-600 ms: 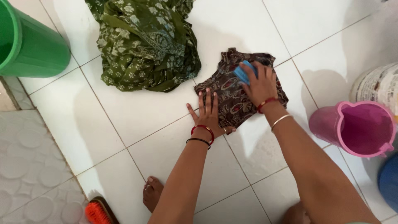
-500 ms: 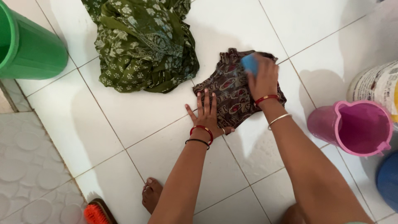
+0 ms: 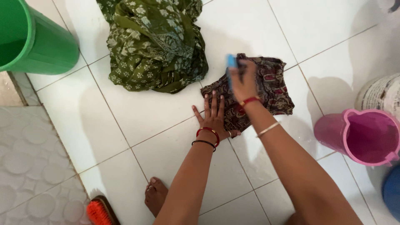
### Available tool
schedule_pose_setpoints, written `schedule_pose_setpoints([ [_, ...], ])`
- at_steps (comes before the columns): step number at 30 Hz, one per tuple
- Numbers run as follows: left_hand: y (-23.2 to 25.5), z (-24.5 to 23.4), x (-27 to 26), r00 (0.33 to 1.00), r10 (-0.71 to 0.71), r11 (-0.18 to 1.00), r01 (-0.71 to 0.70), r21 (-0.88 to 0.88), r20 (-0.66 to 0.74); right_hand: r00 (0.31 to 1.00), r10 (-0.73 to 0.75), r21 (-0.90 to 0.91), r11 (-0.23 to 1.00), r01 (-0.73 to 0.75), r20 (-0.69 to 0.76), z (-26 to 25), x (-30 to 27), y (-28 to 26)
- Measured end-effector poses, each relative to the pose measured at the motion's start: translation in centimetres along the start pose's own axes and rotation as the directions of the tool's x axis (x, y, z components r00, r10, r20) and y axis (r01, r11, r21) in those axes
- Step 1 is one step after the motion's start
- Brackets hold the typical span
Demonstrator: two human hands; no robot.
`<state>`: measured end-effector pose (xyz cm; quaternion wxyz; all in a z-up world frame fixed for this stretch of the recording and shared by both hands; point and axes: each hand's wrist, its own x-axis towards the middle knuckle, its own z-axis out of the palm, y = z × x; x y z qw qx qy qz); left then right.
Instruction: The person washes several pieces of clothing by hand on a tiled floor. They scrub each item with a bar of soap, rinse it in a bucket of water, and wring it out before moving to the next piece.
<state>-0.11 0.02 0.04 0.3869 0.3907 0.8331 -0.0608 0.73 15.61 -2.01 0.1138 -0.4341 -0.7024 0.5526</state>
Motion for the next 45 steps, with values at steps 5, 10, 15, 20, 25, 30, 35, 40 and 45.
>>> schedule_pose_setpoints([
  [5, -0.3, 1.6, 0.5, 0.989, 0.021, 0.998, -0.030, -0.054, -0.145, 0.953, -0.298, -0.138, 0.943, 0.302, 0.053, 2.8, 0.4, -4.2],
  [10, 0.4, 3.3, 0.3, 0.941, 0.013, 1.000, -0.009, 0.013, -0.339, 0.942, -0.088, -0.641, 0.753, -0.151, -0.325, -1.0, -1.9, -0.6],
  [15, 0.6, 5.3, -1.5, 0.932, 0.251, 0.963, -0.214, 0.161, -0.261, 0.841, 0.143, -0.492, 0.754, -0.434, -0.522, -5.0, -4.9, 6.5],
  [20, 0.0, 6.5, -1.2, 0.789, 0.552, 0.833, -0.512, 0.208, -0.269, 0.887, -0.075, -0.433, 0.889, -0.147, -0.455, -3.7, -2.3, 6.8],
  [25, 0.4, 6.6, -0.9, 0.664, 0.602, 0.790, -0.575, 0.212, -0.443, 0.923, -0.381, -0.592, 0.732, 0.336, 0.052, -3.2, 1.3, 5.0],
  [30, 0.6, 5.9, -1.1, 0.699, 0.619, 0.786, -0.553, 0.277, -0.358, 0.969, -0.131, -0.731, 0.637, 0.246, 0.212, -5.5, 0.4, 2.5],
  [35, 0.6, 6.4, -0.1, 0.753, 0.657, 0.712, -0.605, 0.356, -0.034, 0.922, -0.082, -0.817, 0.439, 0.375, 0.379, -6.5, 0.8, 3.0],
  [40, 0.4, 7.5, 0.3, 0.677, 0.700, 0.713, -0.642, 0.282, -0.229, 0.972, -0.202, -0.852, 0.481, 0.204, 0.119, -9.3, 3.5, 2.5],
  [45, 0.3, 7.9, 0.2, 0.723, 0.661, 0.750, -0.644, 0.151, -0.203, 0.777, -0.027, -0.753, 0.228, 0.618, 0.629, -5.8, -1.4, 5.0],
])
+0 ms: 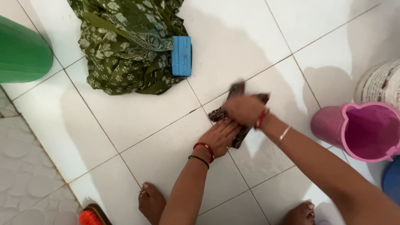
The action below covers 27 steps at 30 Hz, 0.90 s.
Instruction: The person washes several pieces of clothing by hand on a tiled floor. They scrub each item with a bar of soap, rinse it in a bucket of water, and wring it out before moving to the next piece.
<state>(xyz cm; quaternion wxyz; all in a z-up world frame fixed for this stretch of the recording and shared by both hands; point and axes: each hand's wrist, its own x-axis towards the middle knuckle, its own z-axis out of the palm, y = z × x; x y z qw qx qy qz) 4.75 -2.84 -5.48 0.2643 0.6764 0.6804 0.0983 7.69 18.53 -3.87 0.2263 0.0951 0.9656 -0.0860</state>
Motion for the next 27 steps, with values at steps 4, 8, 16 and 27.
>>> schedule_pose_setpoints([
  [4, -0.3, -0.1, -0.1, 0.996, 0.048, 0.999, -0.048, 0.008, -0.079, 0.982, 0.144, 0.153, 0.980, -0.125, -0.119, -0.6, 1.1, 4.0],
  [8, -0.3, -0.2, -0.2, 0.990, 0.053, 0.999, -0.053, 0.005, -0.129, 0.848, 0.508, 0.440, 0.803, -0.401, -0.154, -3.8, 2.5, 4.1],
  [16, -0.4, 0.3, -0.2, 0.985, 0.062, 0.998, -0.063, -0.004, -0.158, 0.987, 0.054, 0.138, 0.990, -0.033, -0.153, -2.1, 2.4, 3.0],
  [27, -0.4, 0.4, -0.3, 0.968, 0.049, 0.998, -0.055, -0.017, -0.244, 0.972, -0.093, 0.029, 0.994, 0.102, -0.217, -0.3, 2.6, 2.7],
])
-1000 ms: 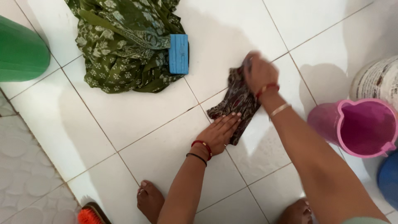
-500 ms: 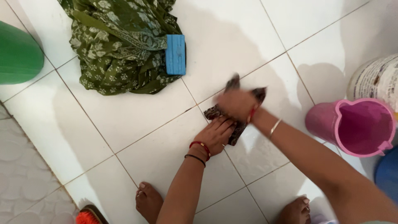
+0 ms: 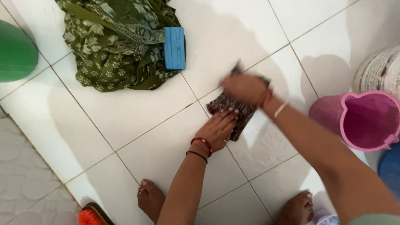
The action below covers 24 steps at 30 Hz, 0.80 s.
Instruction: The person washes several pieces of clothing by hand on a tiled floor. They scrub each item with a bar of soap, rinse it in a bucket of water, and wring it out before moving to the next piece.
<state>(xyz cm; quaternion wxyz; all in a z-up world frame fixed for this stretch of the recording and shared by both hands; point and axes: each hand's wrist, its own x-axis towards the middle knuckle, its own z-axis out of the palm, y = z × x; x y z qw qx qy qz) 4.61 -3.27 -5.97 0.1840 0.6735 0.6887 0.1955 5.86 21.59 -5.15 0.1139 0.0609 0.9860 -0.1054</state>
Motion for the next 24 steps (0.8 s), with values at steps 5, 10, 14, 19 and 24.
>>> schedule_pose_setpoints([
  [5, -0.1, -0.5, 0.0, 1.000, 0.006, 1.000, -0.006, -0.001, 0.003, 0.861, 0.508, 0.233, 0.838, -0.494, 0.001, -4.1, 1.4, 0.8],
  [10, 0.1, -0.2, -0.1, 0.997, -0.041, 0.998, 0.044, -0.049, 0.067, 0.810, -0.413, 0.034, 0.883, 0.468, -0.417, -0.3, -4.4, -5.7],
  [14, 0.0, -0.1, 0.0, 1.000, -0.007, 1.000, 0.006, -0.028, -0.018, 0.920, 0.342, 0.102, 0.925, -0.365, 0.191, -1.3, -0.1, 0.7],
  [19, 0.0, -0.5, 0.3, 1.000, 0.008, 1.000, -0.009, -0.018, -0.025, 0.816, 0.574, 0.265, 0.798, -0.542, -0.060, -3.4, 0.5, 1.5],
  [24, -0.1, -0.2, 0.1, 0.996, -0.057, 0.997, 0.060, -0.046, 0.073, 0.971, -0.121, -0.110, 0.983, 0.146, 0.208, -0.9, -3.0, -3.3],
])
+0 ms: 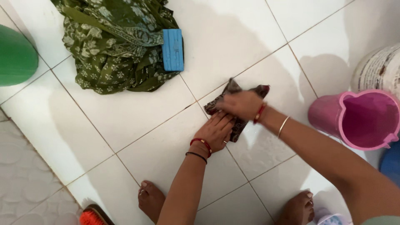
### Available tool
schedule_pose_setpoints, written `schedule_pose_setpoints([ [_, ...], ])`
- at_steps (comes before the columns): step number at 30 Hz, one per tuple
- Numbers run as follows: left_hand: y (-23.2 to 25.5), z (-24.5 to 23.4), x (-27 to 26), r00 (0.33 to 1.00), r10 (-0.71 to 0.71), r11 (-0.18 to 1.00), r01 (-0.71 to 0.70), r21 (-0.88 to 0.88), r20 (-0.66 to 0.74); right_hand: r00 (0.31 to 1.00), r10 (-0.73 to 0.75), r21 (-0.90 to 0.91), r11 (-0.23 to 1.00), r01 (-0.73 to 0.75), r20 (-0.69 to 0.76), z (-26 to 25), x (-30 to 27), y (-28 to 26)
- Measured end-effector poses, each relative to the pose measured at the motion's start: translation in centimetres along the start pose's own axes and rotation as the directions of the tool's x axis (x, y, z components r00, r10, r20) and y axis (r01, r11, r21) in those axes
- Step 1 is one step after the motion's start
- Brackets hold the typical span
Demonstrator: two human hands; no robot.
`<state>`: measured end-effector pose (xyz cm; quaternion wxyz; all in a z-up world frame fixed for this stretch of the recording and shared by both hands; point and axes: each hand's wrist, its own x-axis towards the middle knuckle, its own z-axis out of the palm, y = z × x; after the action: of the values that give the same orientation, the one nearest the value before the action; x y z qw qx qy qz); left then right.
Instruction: The person washes several pieces of clothing by hand on a tiled floor. They scrub each item with a bar of soap, rinse it in a bucket of water, and wring it out before moving to the next piece.
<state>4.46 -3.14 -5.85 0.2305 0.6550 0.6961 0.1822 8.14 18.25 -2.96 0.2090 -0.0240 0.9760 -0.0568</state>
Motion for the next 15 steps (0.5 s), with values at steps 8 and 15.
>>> schedule_pose_setpoints([
  [8, 0.4, 0.0, 0.0, 0.996, 0.066, 0.997, -0.063, 0.052, -0.058, 0.652, 0.755, 0.621, 0.545, -0.564, -0.070, 0.5, 2.0, 6.3],
  [15, -0.2, -0.1, -0.1, 0.995, 0.053, 0.999, -0.052, 0.006, -0.088, 0.910, 0.023, 0.100, 0.995, 0.020, -0.413, 3.9, -1.2, 3.1],
])
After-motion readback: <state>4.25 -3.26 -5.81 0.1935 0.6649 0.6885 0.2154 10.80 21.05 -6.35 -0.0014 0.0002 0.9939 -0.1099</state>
